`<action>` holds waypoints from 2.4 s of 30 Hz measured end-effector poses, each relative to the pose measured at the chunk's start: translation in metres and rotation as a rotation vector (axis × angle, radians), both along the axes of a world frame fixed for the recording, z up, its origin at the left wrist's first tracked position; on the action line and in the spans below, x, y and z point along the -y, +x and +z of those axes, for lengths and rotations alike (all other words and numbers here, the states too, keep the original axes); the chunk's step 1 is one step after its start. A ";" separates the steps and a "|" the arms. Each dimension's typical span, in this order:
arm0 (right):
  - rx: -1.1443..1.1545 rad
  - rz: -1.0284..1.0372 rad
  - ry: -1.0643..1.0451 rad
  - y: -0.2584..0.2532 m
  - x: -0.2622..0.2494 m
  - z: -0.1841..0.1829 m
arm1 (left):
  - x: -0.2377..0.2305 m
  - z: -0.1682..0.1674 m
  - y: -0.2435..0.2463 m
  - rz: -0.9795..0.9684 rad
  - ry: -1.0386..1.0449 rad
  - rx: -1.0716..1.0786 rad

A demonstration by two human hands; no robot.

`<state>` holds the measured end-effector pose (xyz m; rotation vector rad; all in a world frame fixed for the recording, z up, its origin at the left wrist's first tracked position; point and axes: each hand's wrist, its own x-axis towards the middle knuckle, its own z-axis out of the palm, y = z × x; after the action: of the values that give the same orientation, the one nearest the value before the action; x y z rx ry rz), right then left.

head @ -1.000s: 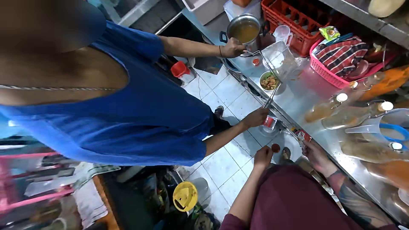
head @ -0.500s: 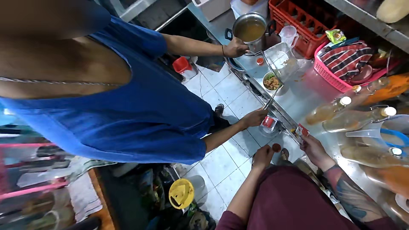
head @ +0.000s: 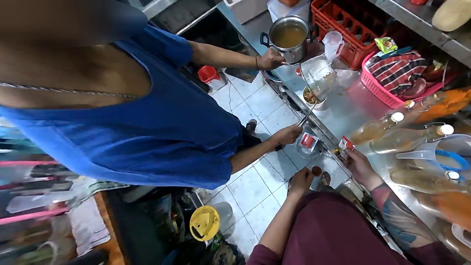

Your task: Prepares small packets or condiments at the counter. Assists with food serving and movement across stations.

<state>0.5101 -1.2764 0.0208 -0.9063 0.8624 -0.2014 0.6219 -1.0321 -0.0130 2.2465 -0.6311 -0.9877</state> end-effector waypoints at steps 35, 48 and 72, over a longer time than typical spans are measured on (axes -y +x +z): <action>-0.026 -0.028 0.034 -0.025 -0.010 -0.010 | -0.004 -0.006 0.000 -0.017 -0.049 0.008; -0.069 -0.033 0.001 -0.031 -0.015 -0.010 | -0.002 -0.001 0.000 -0.011 -0.051 0.003; -0.028 -0.015 0.017 -0.070 -0.023 -0.015 | 0.033 0.004 0.001 0.019 -0.032 0.032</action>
<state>0.4398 -1.2537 0.0063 -0.8886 0.8962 -0.1943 0.6232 -1.0653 -0.0094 2.2400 -0.6339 -0.9278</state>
